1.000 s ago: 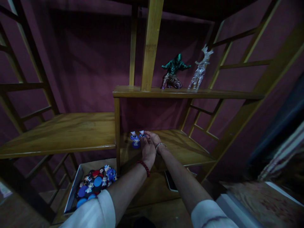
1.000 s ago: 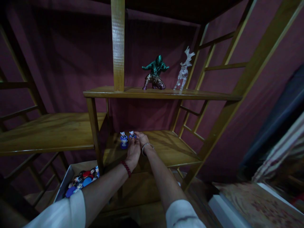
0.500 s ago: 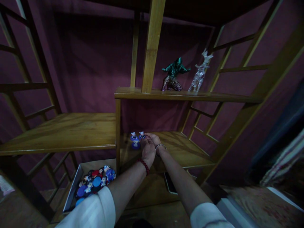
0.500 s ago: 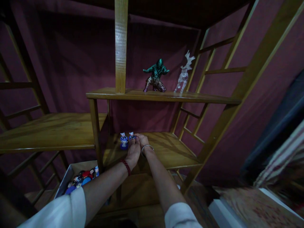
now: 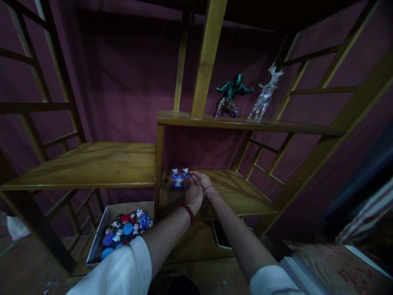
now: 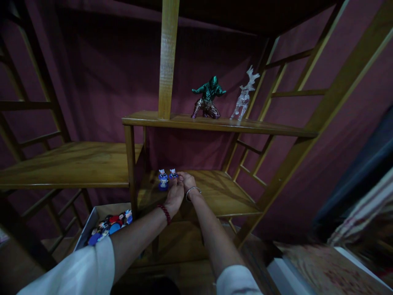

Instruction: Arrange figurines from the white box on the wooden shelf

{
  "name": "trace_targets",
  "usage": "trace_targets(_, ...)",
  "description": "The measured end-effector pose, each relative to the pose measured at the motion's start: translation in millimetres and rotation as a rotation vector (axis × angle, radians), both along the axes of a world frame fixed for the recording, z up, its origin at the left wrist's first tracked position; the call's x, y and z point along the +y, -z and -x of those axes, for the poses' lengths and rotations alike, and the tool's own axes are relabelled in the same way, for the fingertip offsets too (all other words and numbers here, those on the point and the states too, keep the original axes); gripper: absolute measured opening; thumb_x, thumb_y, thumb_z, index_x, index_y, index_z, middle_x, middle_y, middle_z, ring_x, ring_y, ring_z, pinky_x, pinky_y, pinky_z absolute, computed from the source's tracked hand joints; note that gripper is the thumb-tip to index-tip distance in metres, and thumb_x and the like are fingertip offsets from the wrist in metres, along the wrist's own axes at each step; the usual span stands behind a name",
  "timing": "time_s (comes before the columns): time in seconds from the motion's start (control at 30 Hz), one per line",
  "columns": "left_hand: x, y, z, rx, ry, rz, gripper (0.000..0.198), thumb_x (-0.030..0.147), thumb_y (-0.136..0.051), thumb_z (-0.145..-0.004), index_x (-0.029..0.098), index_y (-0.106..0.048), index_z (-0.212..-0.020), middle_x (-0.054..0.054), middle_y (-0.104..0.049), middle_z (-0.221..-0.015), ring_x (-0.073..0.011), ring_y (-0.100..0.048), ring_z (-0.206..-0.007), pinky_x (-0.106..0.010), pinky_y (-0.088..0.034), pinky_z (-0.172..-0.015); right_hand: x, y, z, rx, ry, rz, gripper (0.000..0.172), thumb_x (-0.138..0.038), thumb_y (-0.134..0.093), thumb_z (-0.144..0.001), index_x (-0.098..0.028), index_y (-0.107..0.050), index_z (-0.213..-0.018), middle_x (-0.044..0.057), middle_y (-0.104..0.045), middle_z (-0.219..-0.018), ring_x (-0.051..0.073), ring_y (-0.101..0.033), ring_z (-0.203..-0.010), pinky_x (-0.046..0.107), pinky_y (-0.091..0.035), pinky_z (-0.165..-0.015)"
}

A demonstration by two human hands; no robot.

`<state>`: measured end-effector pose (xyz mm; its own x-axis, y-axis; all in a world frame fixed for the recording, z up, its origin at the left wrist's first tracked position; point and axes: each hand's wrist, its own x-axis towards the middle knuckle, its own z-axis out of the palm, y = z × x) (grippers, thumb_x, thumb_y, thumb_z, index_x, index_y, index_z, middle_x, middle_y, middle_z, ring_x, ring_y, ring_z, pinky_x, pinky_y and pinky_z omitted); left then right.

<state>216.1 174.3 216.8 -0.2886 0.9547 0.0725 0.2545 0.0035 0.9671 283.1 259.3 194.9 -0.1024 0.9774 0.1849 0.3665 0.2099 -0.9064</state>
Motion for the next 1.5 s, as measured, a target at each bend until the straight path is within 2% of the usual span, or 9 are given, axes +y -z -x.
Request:
trace_targets(0.13,-10.0,-4.3,1.9,0.035,0.009,-0.003,0.036,0.026,-0.028,-0.083,0.012,-0.05,-0.107,-0.013,-0.044,-0.125,-0.0206,-0.035,-0.119,-0.029,-0.026,-0.099,-8.3,1.3,-3.8,-0.157,0.031,-0.061,0.036,-0.011,-0.044,-0.063,-0.02,-0.064,-0.091,0.001,-0.067,-0.087,0.013,-0.06,-0.081,0.024,-0.046,-0.077)
trace_targets(0.3,-27.2,-10.0,5.4,0.062,0.051,-0.035,0.034,0.024,-0.026,-0.084,0.012,-0.054,-0.1,-0.012,-0.055,-0.11,-0.0195,-0.047,-0.108,-0.028,-0.033,-0.092,-30.4,-8.6,-4.8,-0.319,0.039,-0.118,0.038,-0.007,-0.046,-0.062,-0.02,-0.063,-0.094,0.001,-0.067,-0.09,0.013,-0.06,-0.081,0.024,-0.046,-0.078)
trace_targets(0.5,-44.5,-11.3,7.9,0.079,0.051,-0.04,0.031,0.02,-0.029,-0.082,0.013,-0.056,-0.095,-0.01,-0.059,-0.103,-0.0172,-0.053,-0.097,-0.026,-0.037,-0.086,-64.5,-22.9,-3.1,-0.394,0.055,-0.163,0.03,-0.013,-0.047,-0.067,-0.018,-0.065,-0.09,0.004,-0.066,-0.091,0.014,-0.061,-0.08,0.023,-0.046,-0.076)
trace_targets(0.77,-67.8,-7.9,11.7,0.056,0.076,-0.083,0.029,0.016,-0.033,-0.079,0.013,-0.058,-0.094,-0.01,-0.059,-0.102,-0.0162,-0.052,-0.095,-0.026,-0.036,-0.086,-102.9,-28.4,-2.5,-0.418,0.064,-0.201,0.03,-0.011,-0.049,-0.065,-0.018,-0.066,-0.088,0.003,-0.067,-0.09,0.014,-0.062,-0.079,0.022,-0.047,-0.075)
trace_targets(0.93,-85.7,-1.6,18.7,0.071,0.08,-0.112,0.028,0.014,-0.035,-0.077,0.014,-0.057,-0.093,-0.008,-0.06,-0.1,-0.0155,-0.052,-0.094,-0.026,-0.037,-0.085,-123.7,-24.0,2.1,-0.384,0.066,-0.19,0.03,-0.013,-0.05,-0.065,-0.015,-0.064,-0.091,0.006,-0.066,-0.09,0.013,-0.062,-0.076,0.022,-0.048,-0.073)
trace_targets(1.07,-101.4,2.1,27.3,0.083,0.075,-0.14,0.027,0.014,-0.035,-0.077,0.015,-0.057,-0.094,-0.008,-0.06,-0.098,-0.0145,-0.053,-0.092,-0.025,-0.038,-0.084,-137.7,-17.6,5.9,-0.371,0.059,-0.186,0.029,-0.014,-0.049,-0.066,-0.018,-0.063,-0.091,0.003,-0.067,-0.083,0.013,-0.062,-0.073,0.022,-0.048,-0.07)
trace_targets(1.23,-119.8,5.6,40.5,0.116,0.088,-0.186,0.025,0.012,-0.036,-0.076,0.016,-0.057,-0.09,-0.007,-0.06,-0.095,-0.0143,-0.052,-0.09,-0.026,-0.039,-0.082,-156.1,-11.4,13.3,-0.362,0.041,-0.247,0.024,-0.016,-0.046,-0.069,-0.02,-0.064,-0.085,0.002,-0.067,-0.085,0.013,-0.061,-0.076,0.024,-0.047,-0.074)
trace_targets(1.5,-147.8,14.1,65.4,0.143,0.064,-0.25,0.021,0.007,-0.038,-0.072,0.018,-0.054,-0.08,-0.003,-0.058,-0.086,-0.012,-0.052,-0.081,-0.024,-0.041,-0.077,-187.1,-1.8,32.1,-0.412,0.052,-0.31,0.019,-0.02,-0.047,-0.072,-0.024,-0.063,-0.082,0.0,-0.067,-0.082,0.013,-0.061,-0.072,0.024,-0.047,-0.071)
